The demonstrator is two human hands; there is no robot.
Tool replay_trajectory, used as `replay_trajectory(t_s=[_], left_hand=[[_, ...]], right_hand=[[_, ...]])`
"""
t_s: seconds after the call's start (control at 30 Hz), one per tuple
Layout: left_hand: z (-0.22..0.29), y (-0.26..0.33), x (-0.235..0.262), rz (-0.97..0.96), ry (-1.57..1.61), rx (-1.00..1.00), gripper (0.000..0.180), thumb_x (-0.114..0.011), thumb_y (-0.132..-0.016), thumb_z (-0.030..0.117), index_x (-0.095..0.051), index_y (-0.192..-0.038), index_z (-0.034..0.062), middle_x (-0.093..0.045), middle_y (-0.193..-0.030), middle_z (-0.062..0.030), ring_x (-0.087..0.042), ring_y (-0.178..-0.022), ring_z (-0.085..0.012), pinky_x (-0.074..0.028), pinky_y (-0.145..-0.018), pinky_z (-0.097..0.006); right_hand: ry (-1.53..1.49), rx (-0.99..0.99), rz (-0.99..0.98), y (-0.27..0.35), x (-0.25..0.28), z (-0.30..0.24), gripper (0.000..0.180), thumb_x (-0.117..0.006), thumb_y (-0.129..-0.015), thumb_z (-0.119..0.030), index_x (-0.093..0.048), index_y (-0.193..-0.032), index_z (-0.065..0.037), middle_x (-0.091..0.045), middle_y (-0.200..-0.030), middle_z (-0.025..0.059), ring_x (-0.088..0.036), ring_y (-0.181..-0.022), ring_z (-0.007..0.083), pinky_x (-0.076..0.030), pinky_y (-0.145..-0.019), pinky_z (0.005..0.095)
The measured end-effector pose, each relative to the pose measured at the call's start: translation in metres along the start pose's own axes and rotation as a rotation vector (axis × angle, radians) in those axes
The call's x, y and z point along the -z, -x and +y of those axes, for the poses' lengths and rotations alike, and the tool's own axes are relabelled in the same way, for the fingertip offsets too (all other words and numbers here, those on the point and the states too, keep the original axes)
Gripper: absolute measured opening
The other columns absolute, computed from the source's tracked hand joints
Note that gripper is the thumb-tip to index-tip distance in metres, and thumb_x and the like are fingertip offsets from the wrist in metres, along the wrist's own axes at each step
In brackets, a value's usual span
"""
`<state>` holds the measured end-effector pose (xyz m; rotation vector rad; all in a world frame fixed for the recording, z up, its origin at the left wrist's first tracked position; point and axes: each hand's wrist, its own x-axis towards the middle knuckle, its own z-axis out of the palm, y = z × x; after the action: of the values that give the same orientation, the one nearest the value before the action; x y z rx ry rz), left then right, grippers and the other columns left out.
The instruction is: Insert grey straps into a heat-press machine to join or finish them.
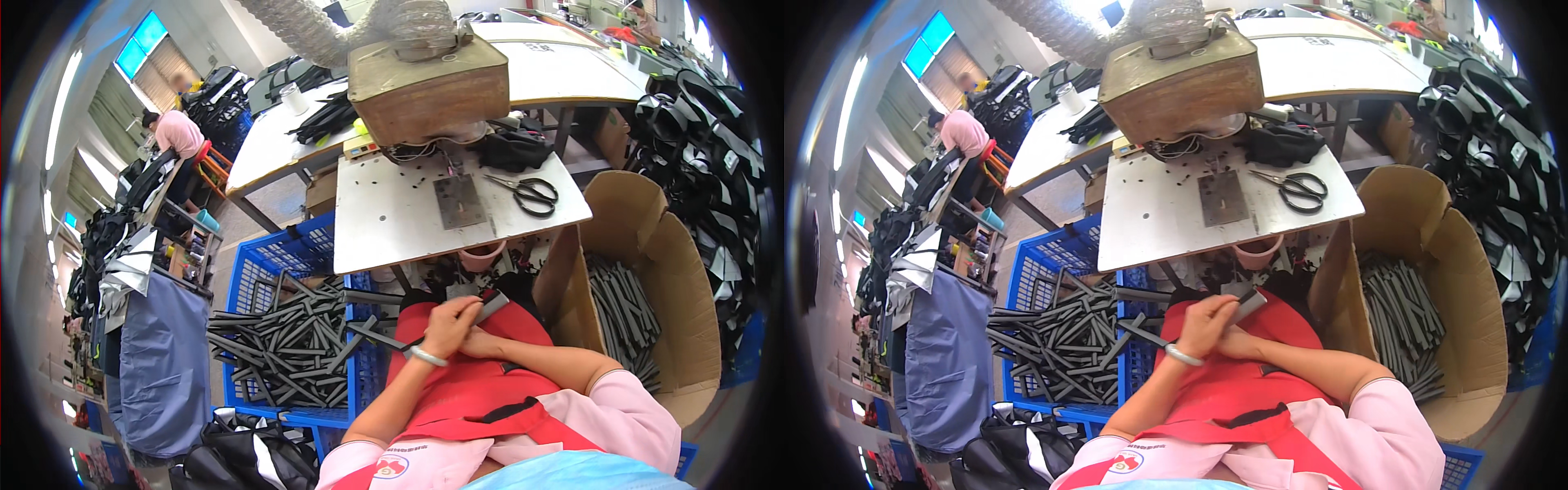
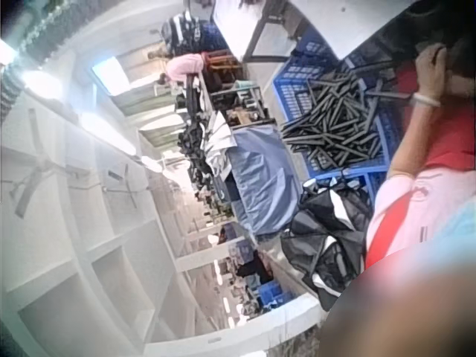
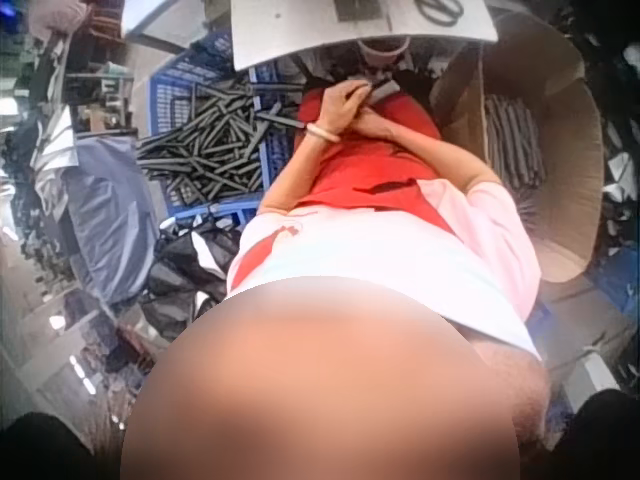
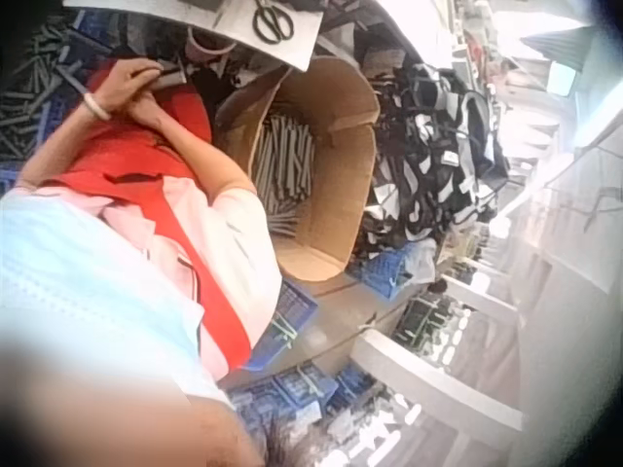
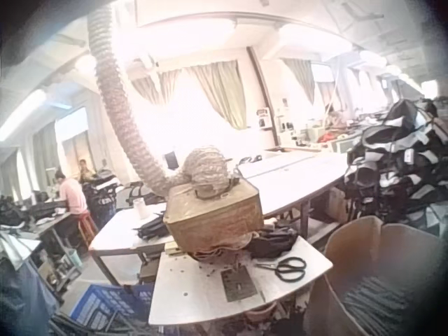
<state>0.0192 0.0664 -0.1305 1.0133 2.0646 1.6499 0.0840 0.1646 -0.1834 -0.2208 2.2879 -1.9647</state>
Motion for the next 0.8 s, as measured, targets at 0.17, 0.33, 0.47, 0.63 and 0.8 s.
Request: replay_trajectory(t_s=[0.17,0.33,0.47,0.63,0.8], left_hand=[[-0.028,0.021,0.065,-0.022,-0.217,0.02,0.026,-0.062,-0.09,0.023,-0.066,-0.103,0.0005,-0.066,-0.091,-0.0168,-0.065,-0.085,-0.0292,-0.049,-0.076,-0.036],[-0.004,0.027,0.092,-0.317,-0.186,0.2,0.019,-0.062,-0.092,0.016,-0.066,-0.095,-0.0022,-0.064,-0.075,-0.0031,-0.056,-0.072,-0.0073,-0.046,-0.066,-0.025],[0.007,0.004,0.106,-0.36,-0.167,0.277,0.018,-0.064,-0.09,0.015,-0.068,-0.092,-0.0023,-0.065,-0.073,-0.0024,-0.057,-0.068,-0.0052,-0.047,-0.063,-0.022],[0.07,-0.033,0.076,-0.585,0.065,0.167,0.021,-0.065,-0.088,0.019,-0.068,-0.085,-0.002,-0.061,-0.067,-0.0074,-0.056,-0.063,-0.009,-0.046,-0.059,-0.027],[0.135,-0.075,0.076,-0.664,0.405,0.287,0.019,-0.066,-0.089,0.017,-0.067,-0.083,-0.0001,-0.064,-0.071,-0.0023,-0.058,-0.061,-0.0073,-0.046,-0.053,-0.02]], right_hand=[[-0.371,-0.098,0.244,0.008,0.049,-0.053,0.026,-0.063,-0.091,-0.023,-0.064,-0.114,-0.011,-0.061,-0.081,-0.0006,-0.055,-0.063,0.0055,-0.046,-0.054,0.0217],[-0.423,-0.362,0.183,0.031,0.076,-0.05,0.037,-0.059,-0.095,-0.035,-0.061,-0.115,-0.004,-0.062,-0.088,0.0026,-0.056,-0.069,0.0075,-0.047,-0.063,0.0218],[-0.045,-0.442,-0.141,0.055,0.081,-0.059,0.033,-0.062,-0.091,-0.029,-0.061,-0.114,-0.004,-0.065,-0.094,0.0078,-0.062,-0.075,0.0157,-0.051,-0.071,0.03],[0.707,0.404,0.063,0.032,0.085,-0.152,0.069,-0.079,-0.067,-0.014,-0.049,-0.129,-0.013,-0.05,-0.129,0.0128,-0.049,-0.118,0.0308,-0.04,-0.101,0.0436],[0.499,0.153,0.152,0.021,0.106,-0.167,0.048,-0.07,-0.074,-0.012,-0.053,-0.119,-0.008,-0.066,-0.091,0.0209,-0.064,-0.084,0.0403,-0.051,-0.071,0.0423]])
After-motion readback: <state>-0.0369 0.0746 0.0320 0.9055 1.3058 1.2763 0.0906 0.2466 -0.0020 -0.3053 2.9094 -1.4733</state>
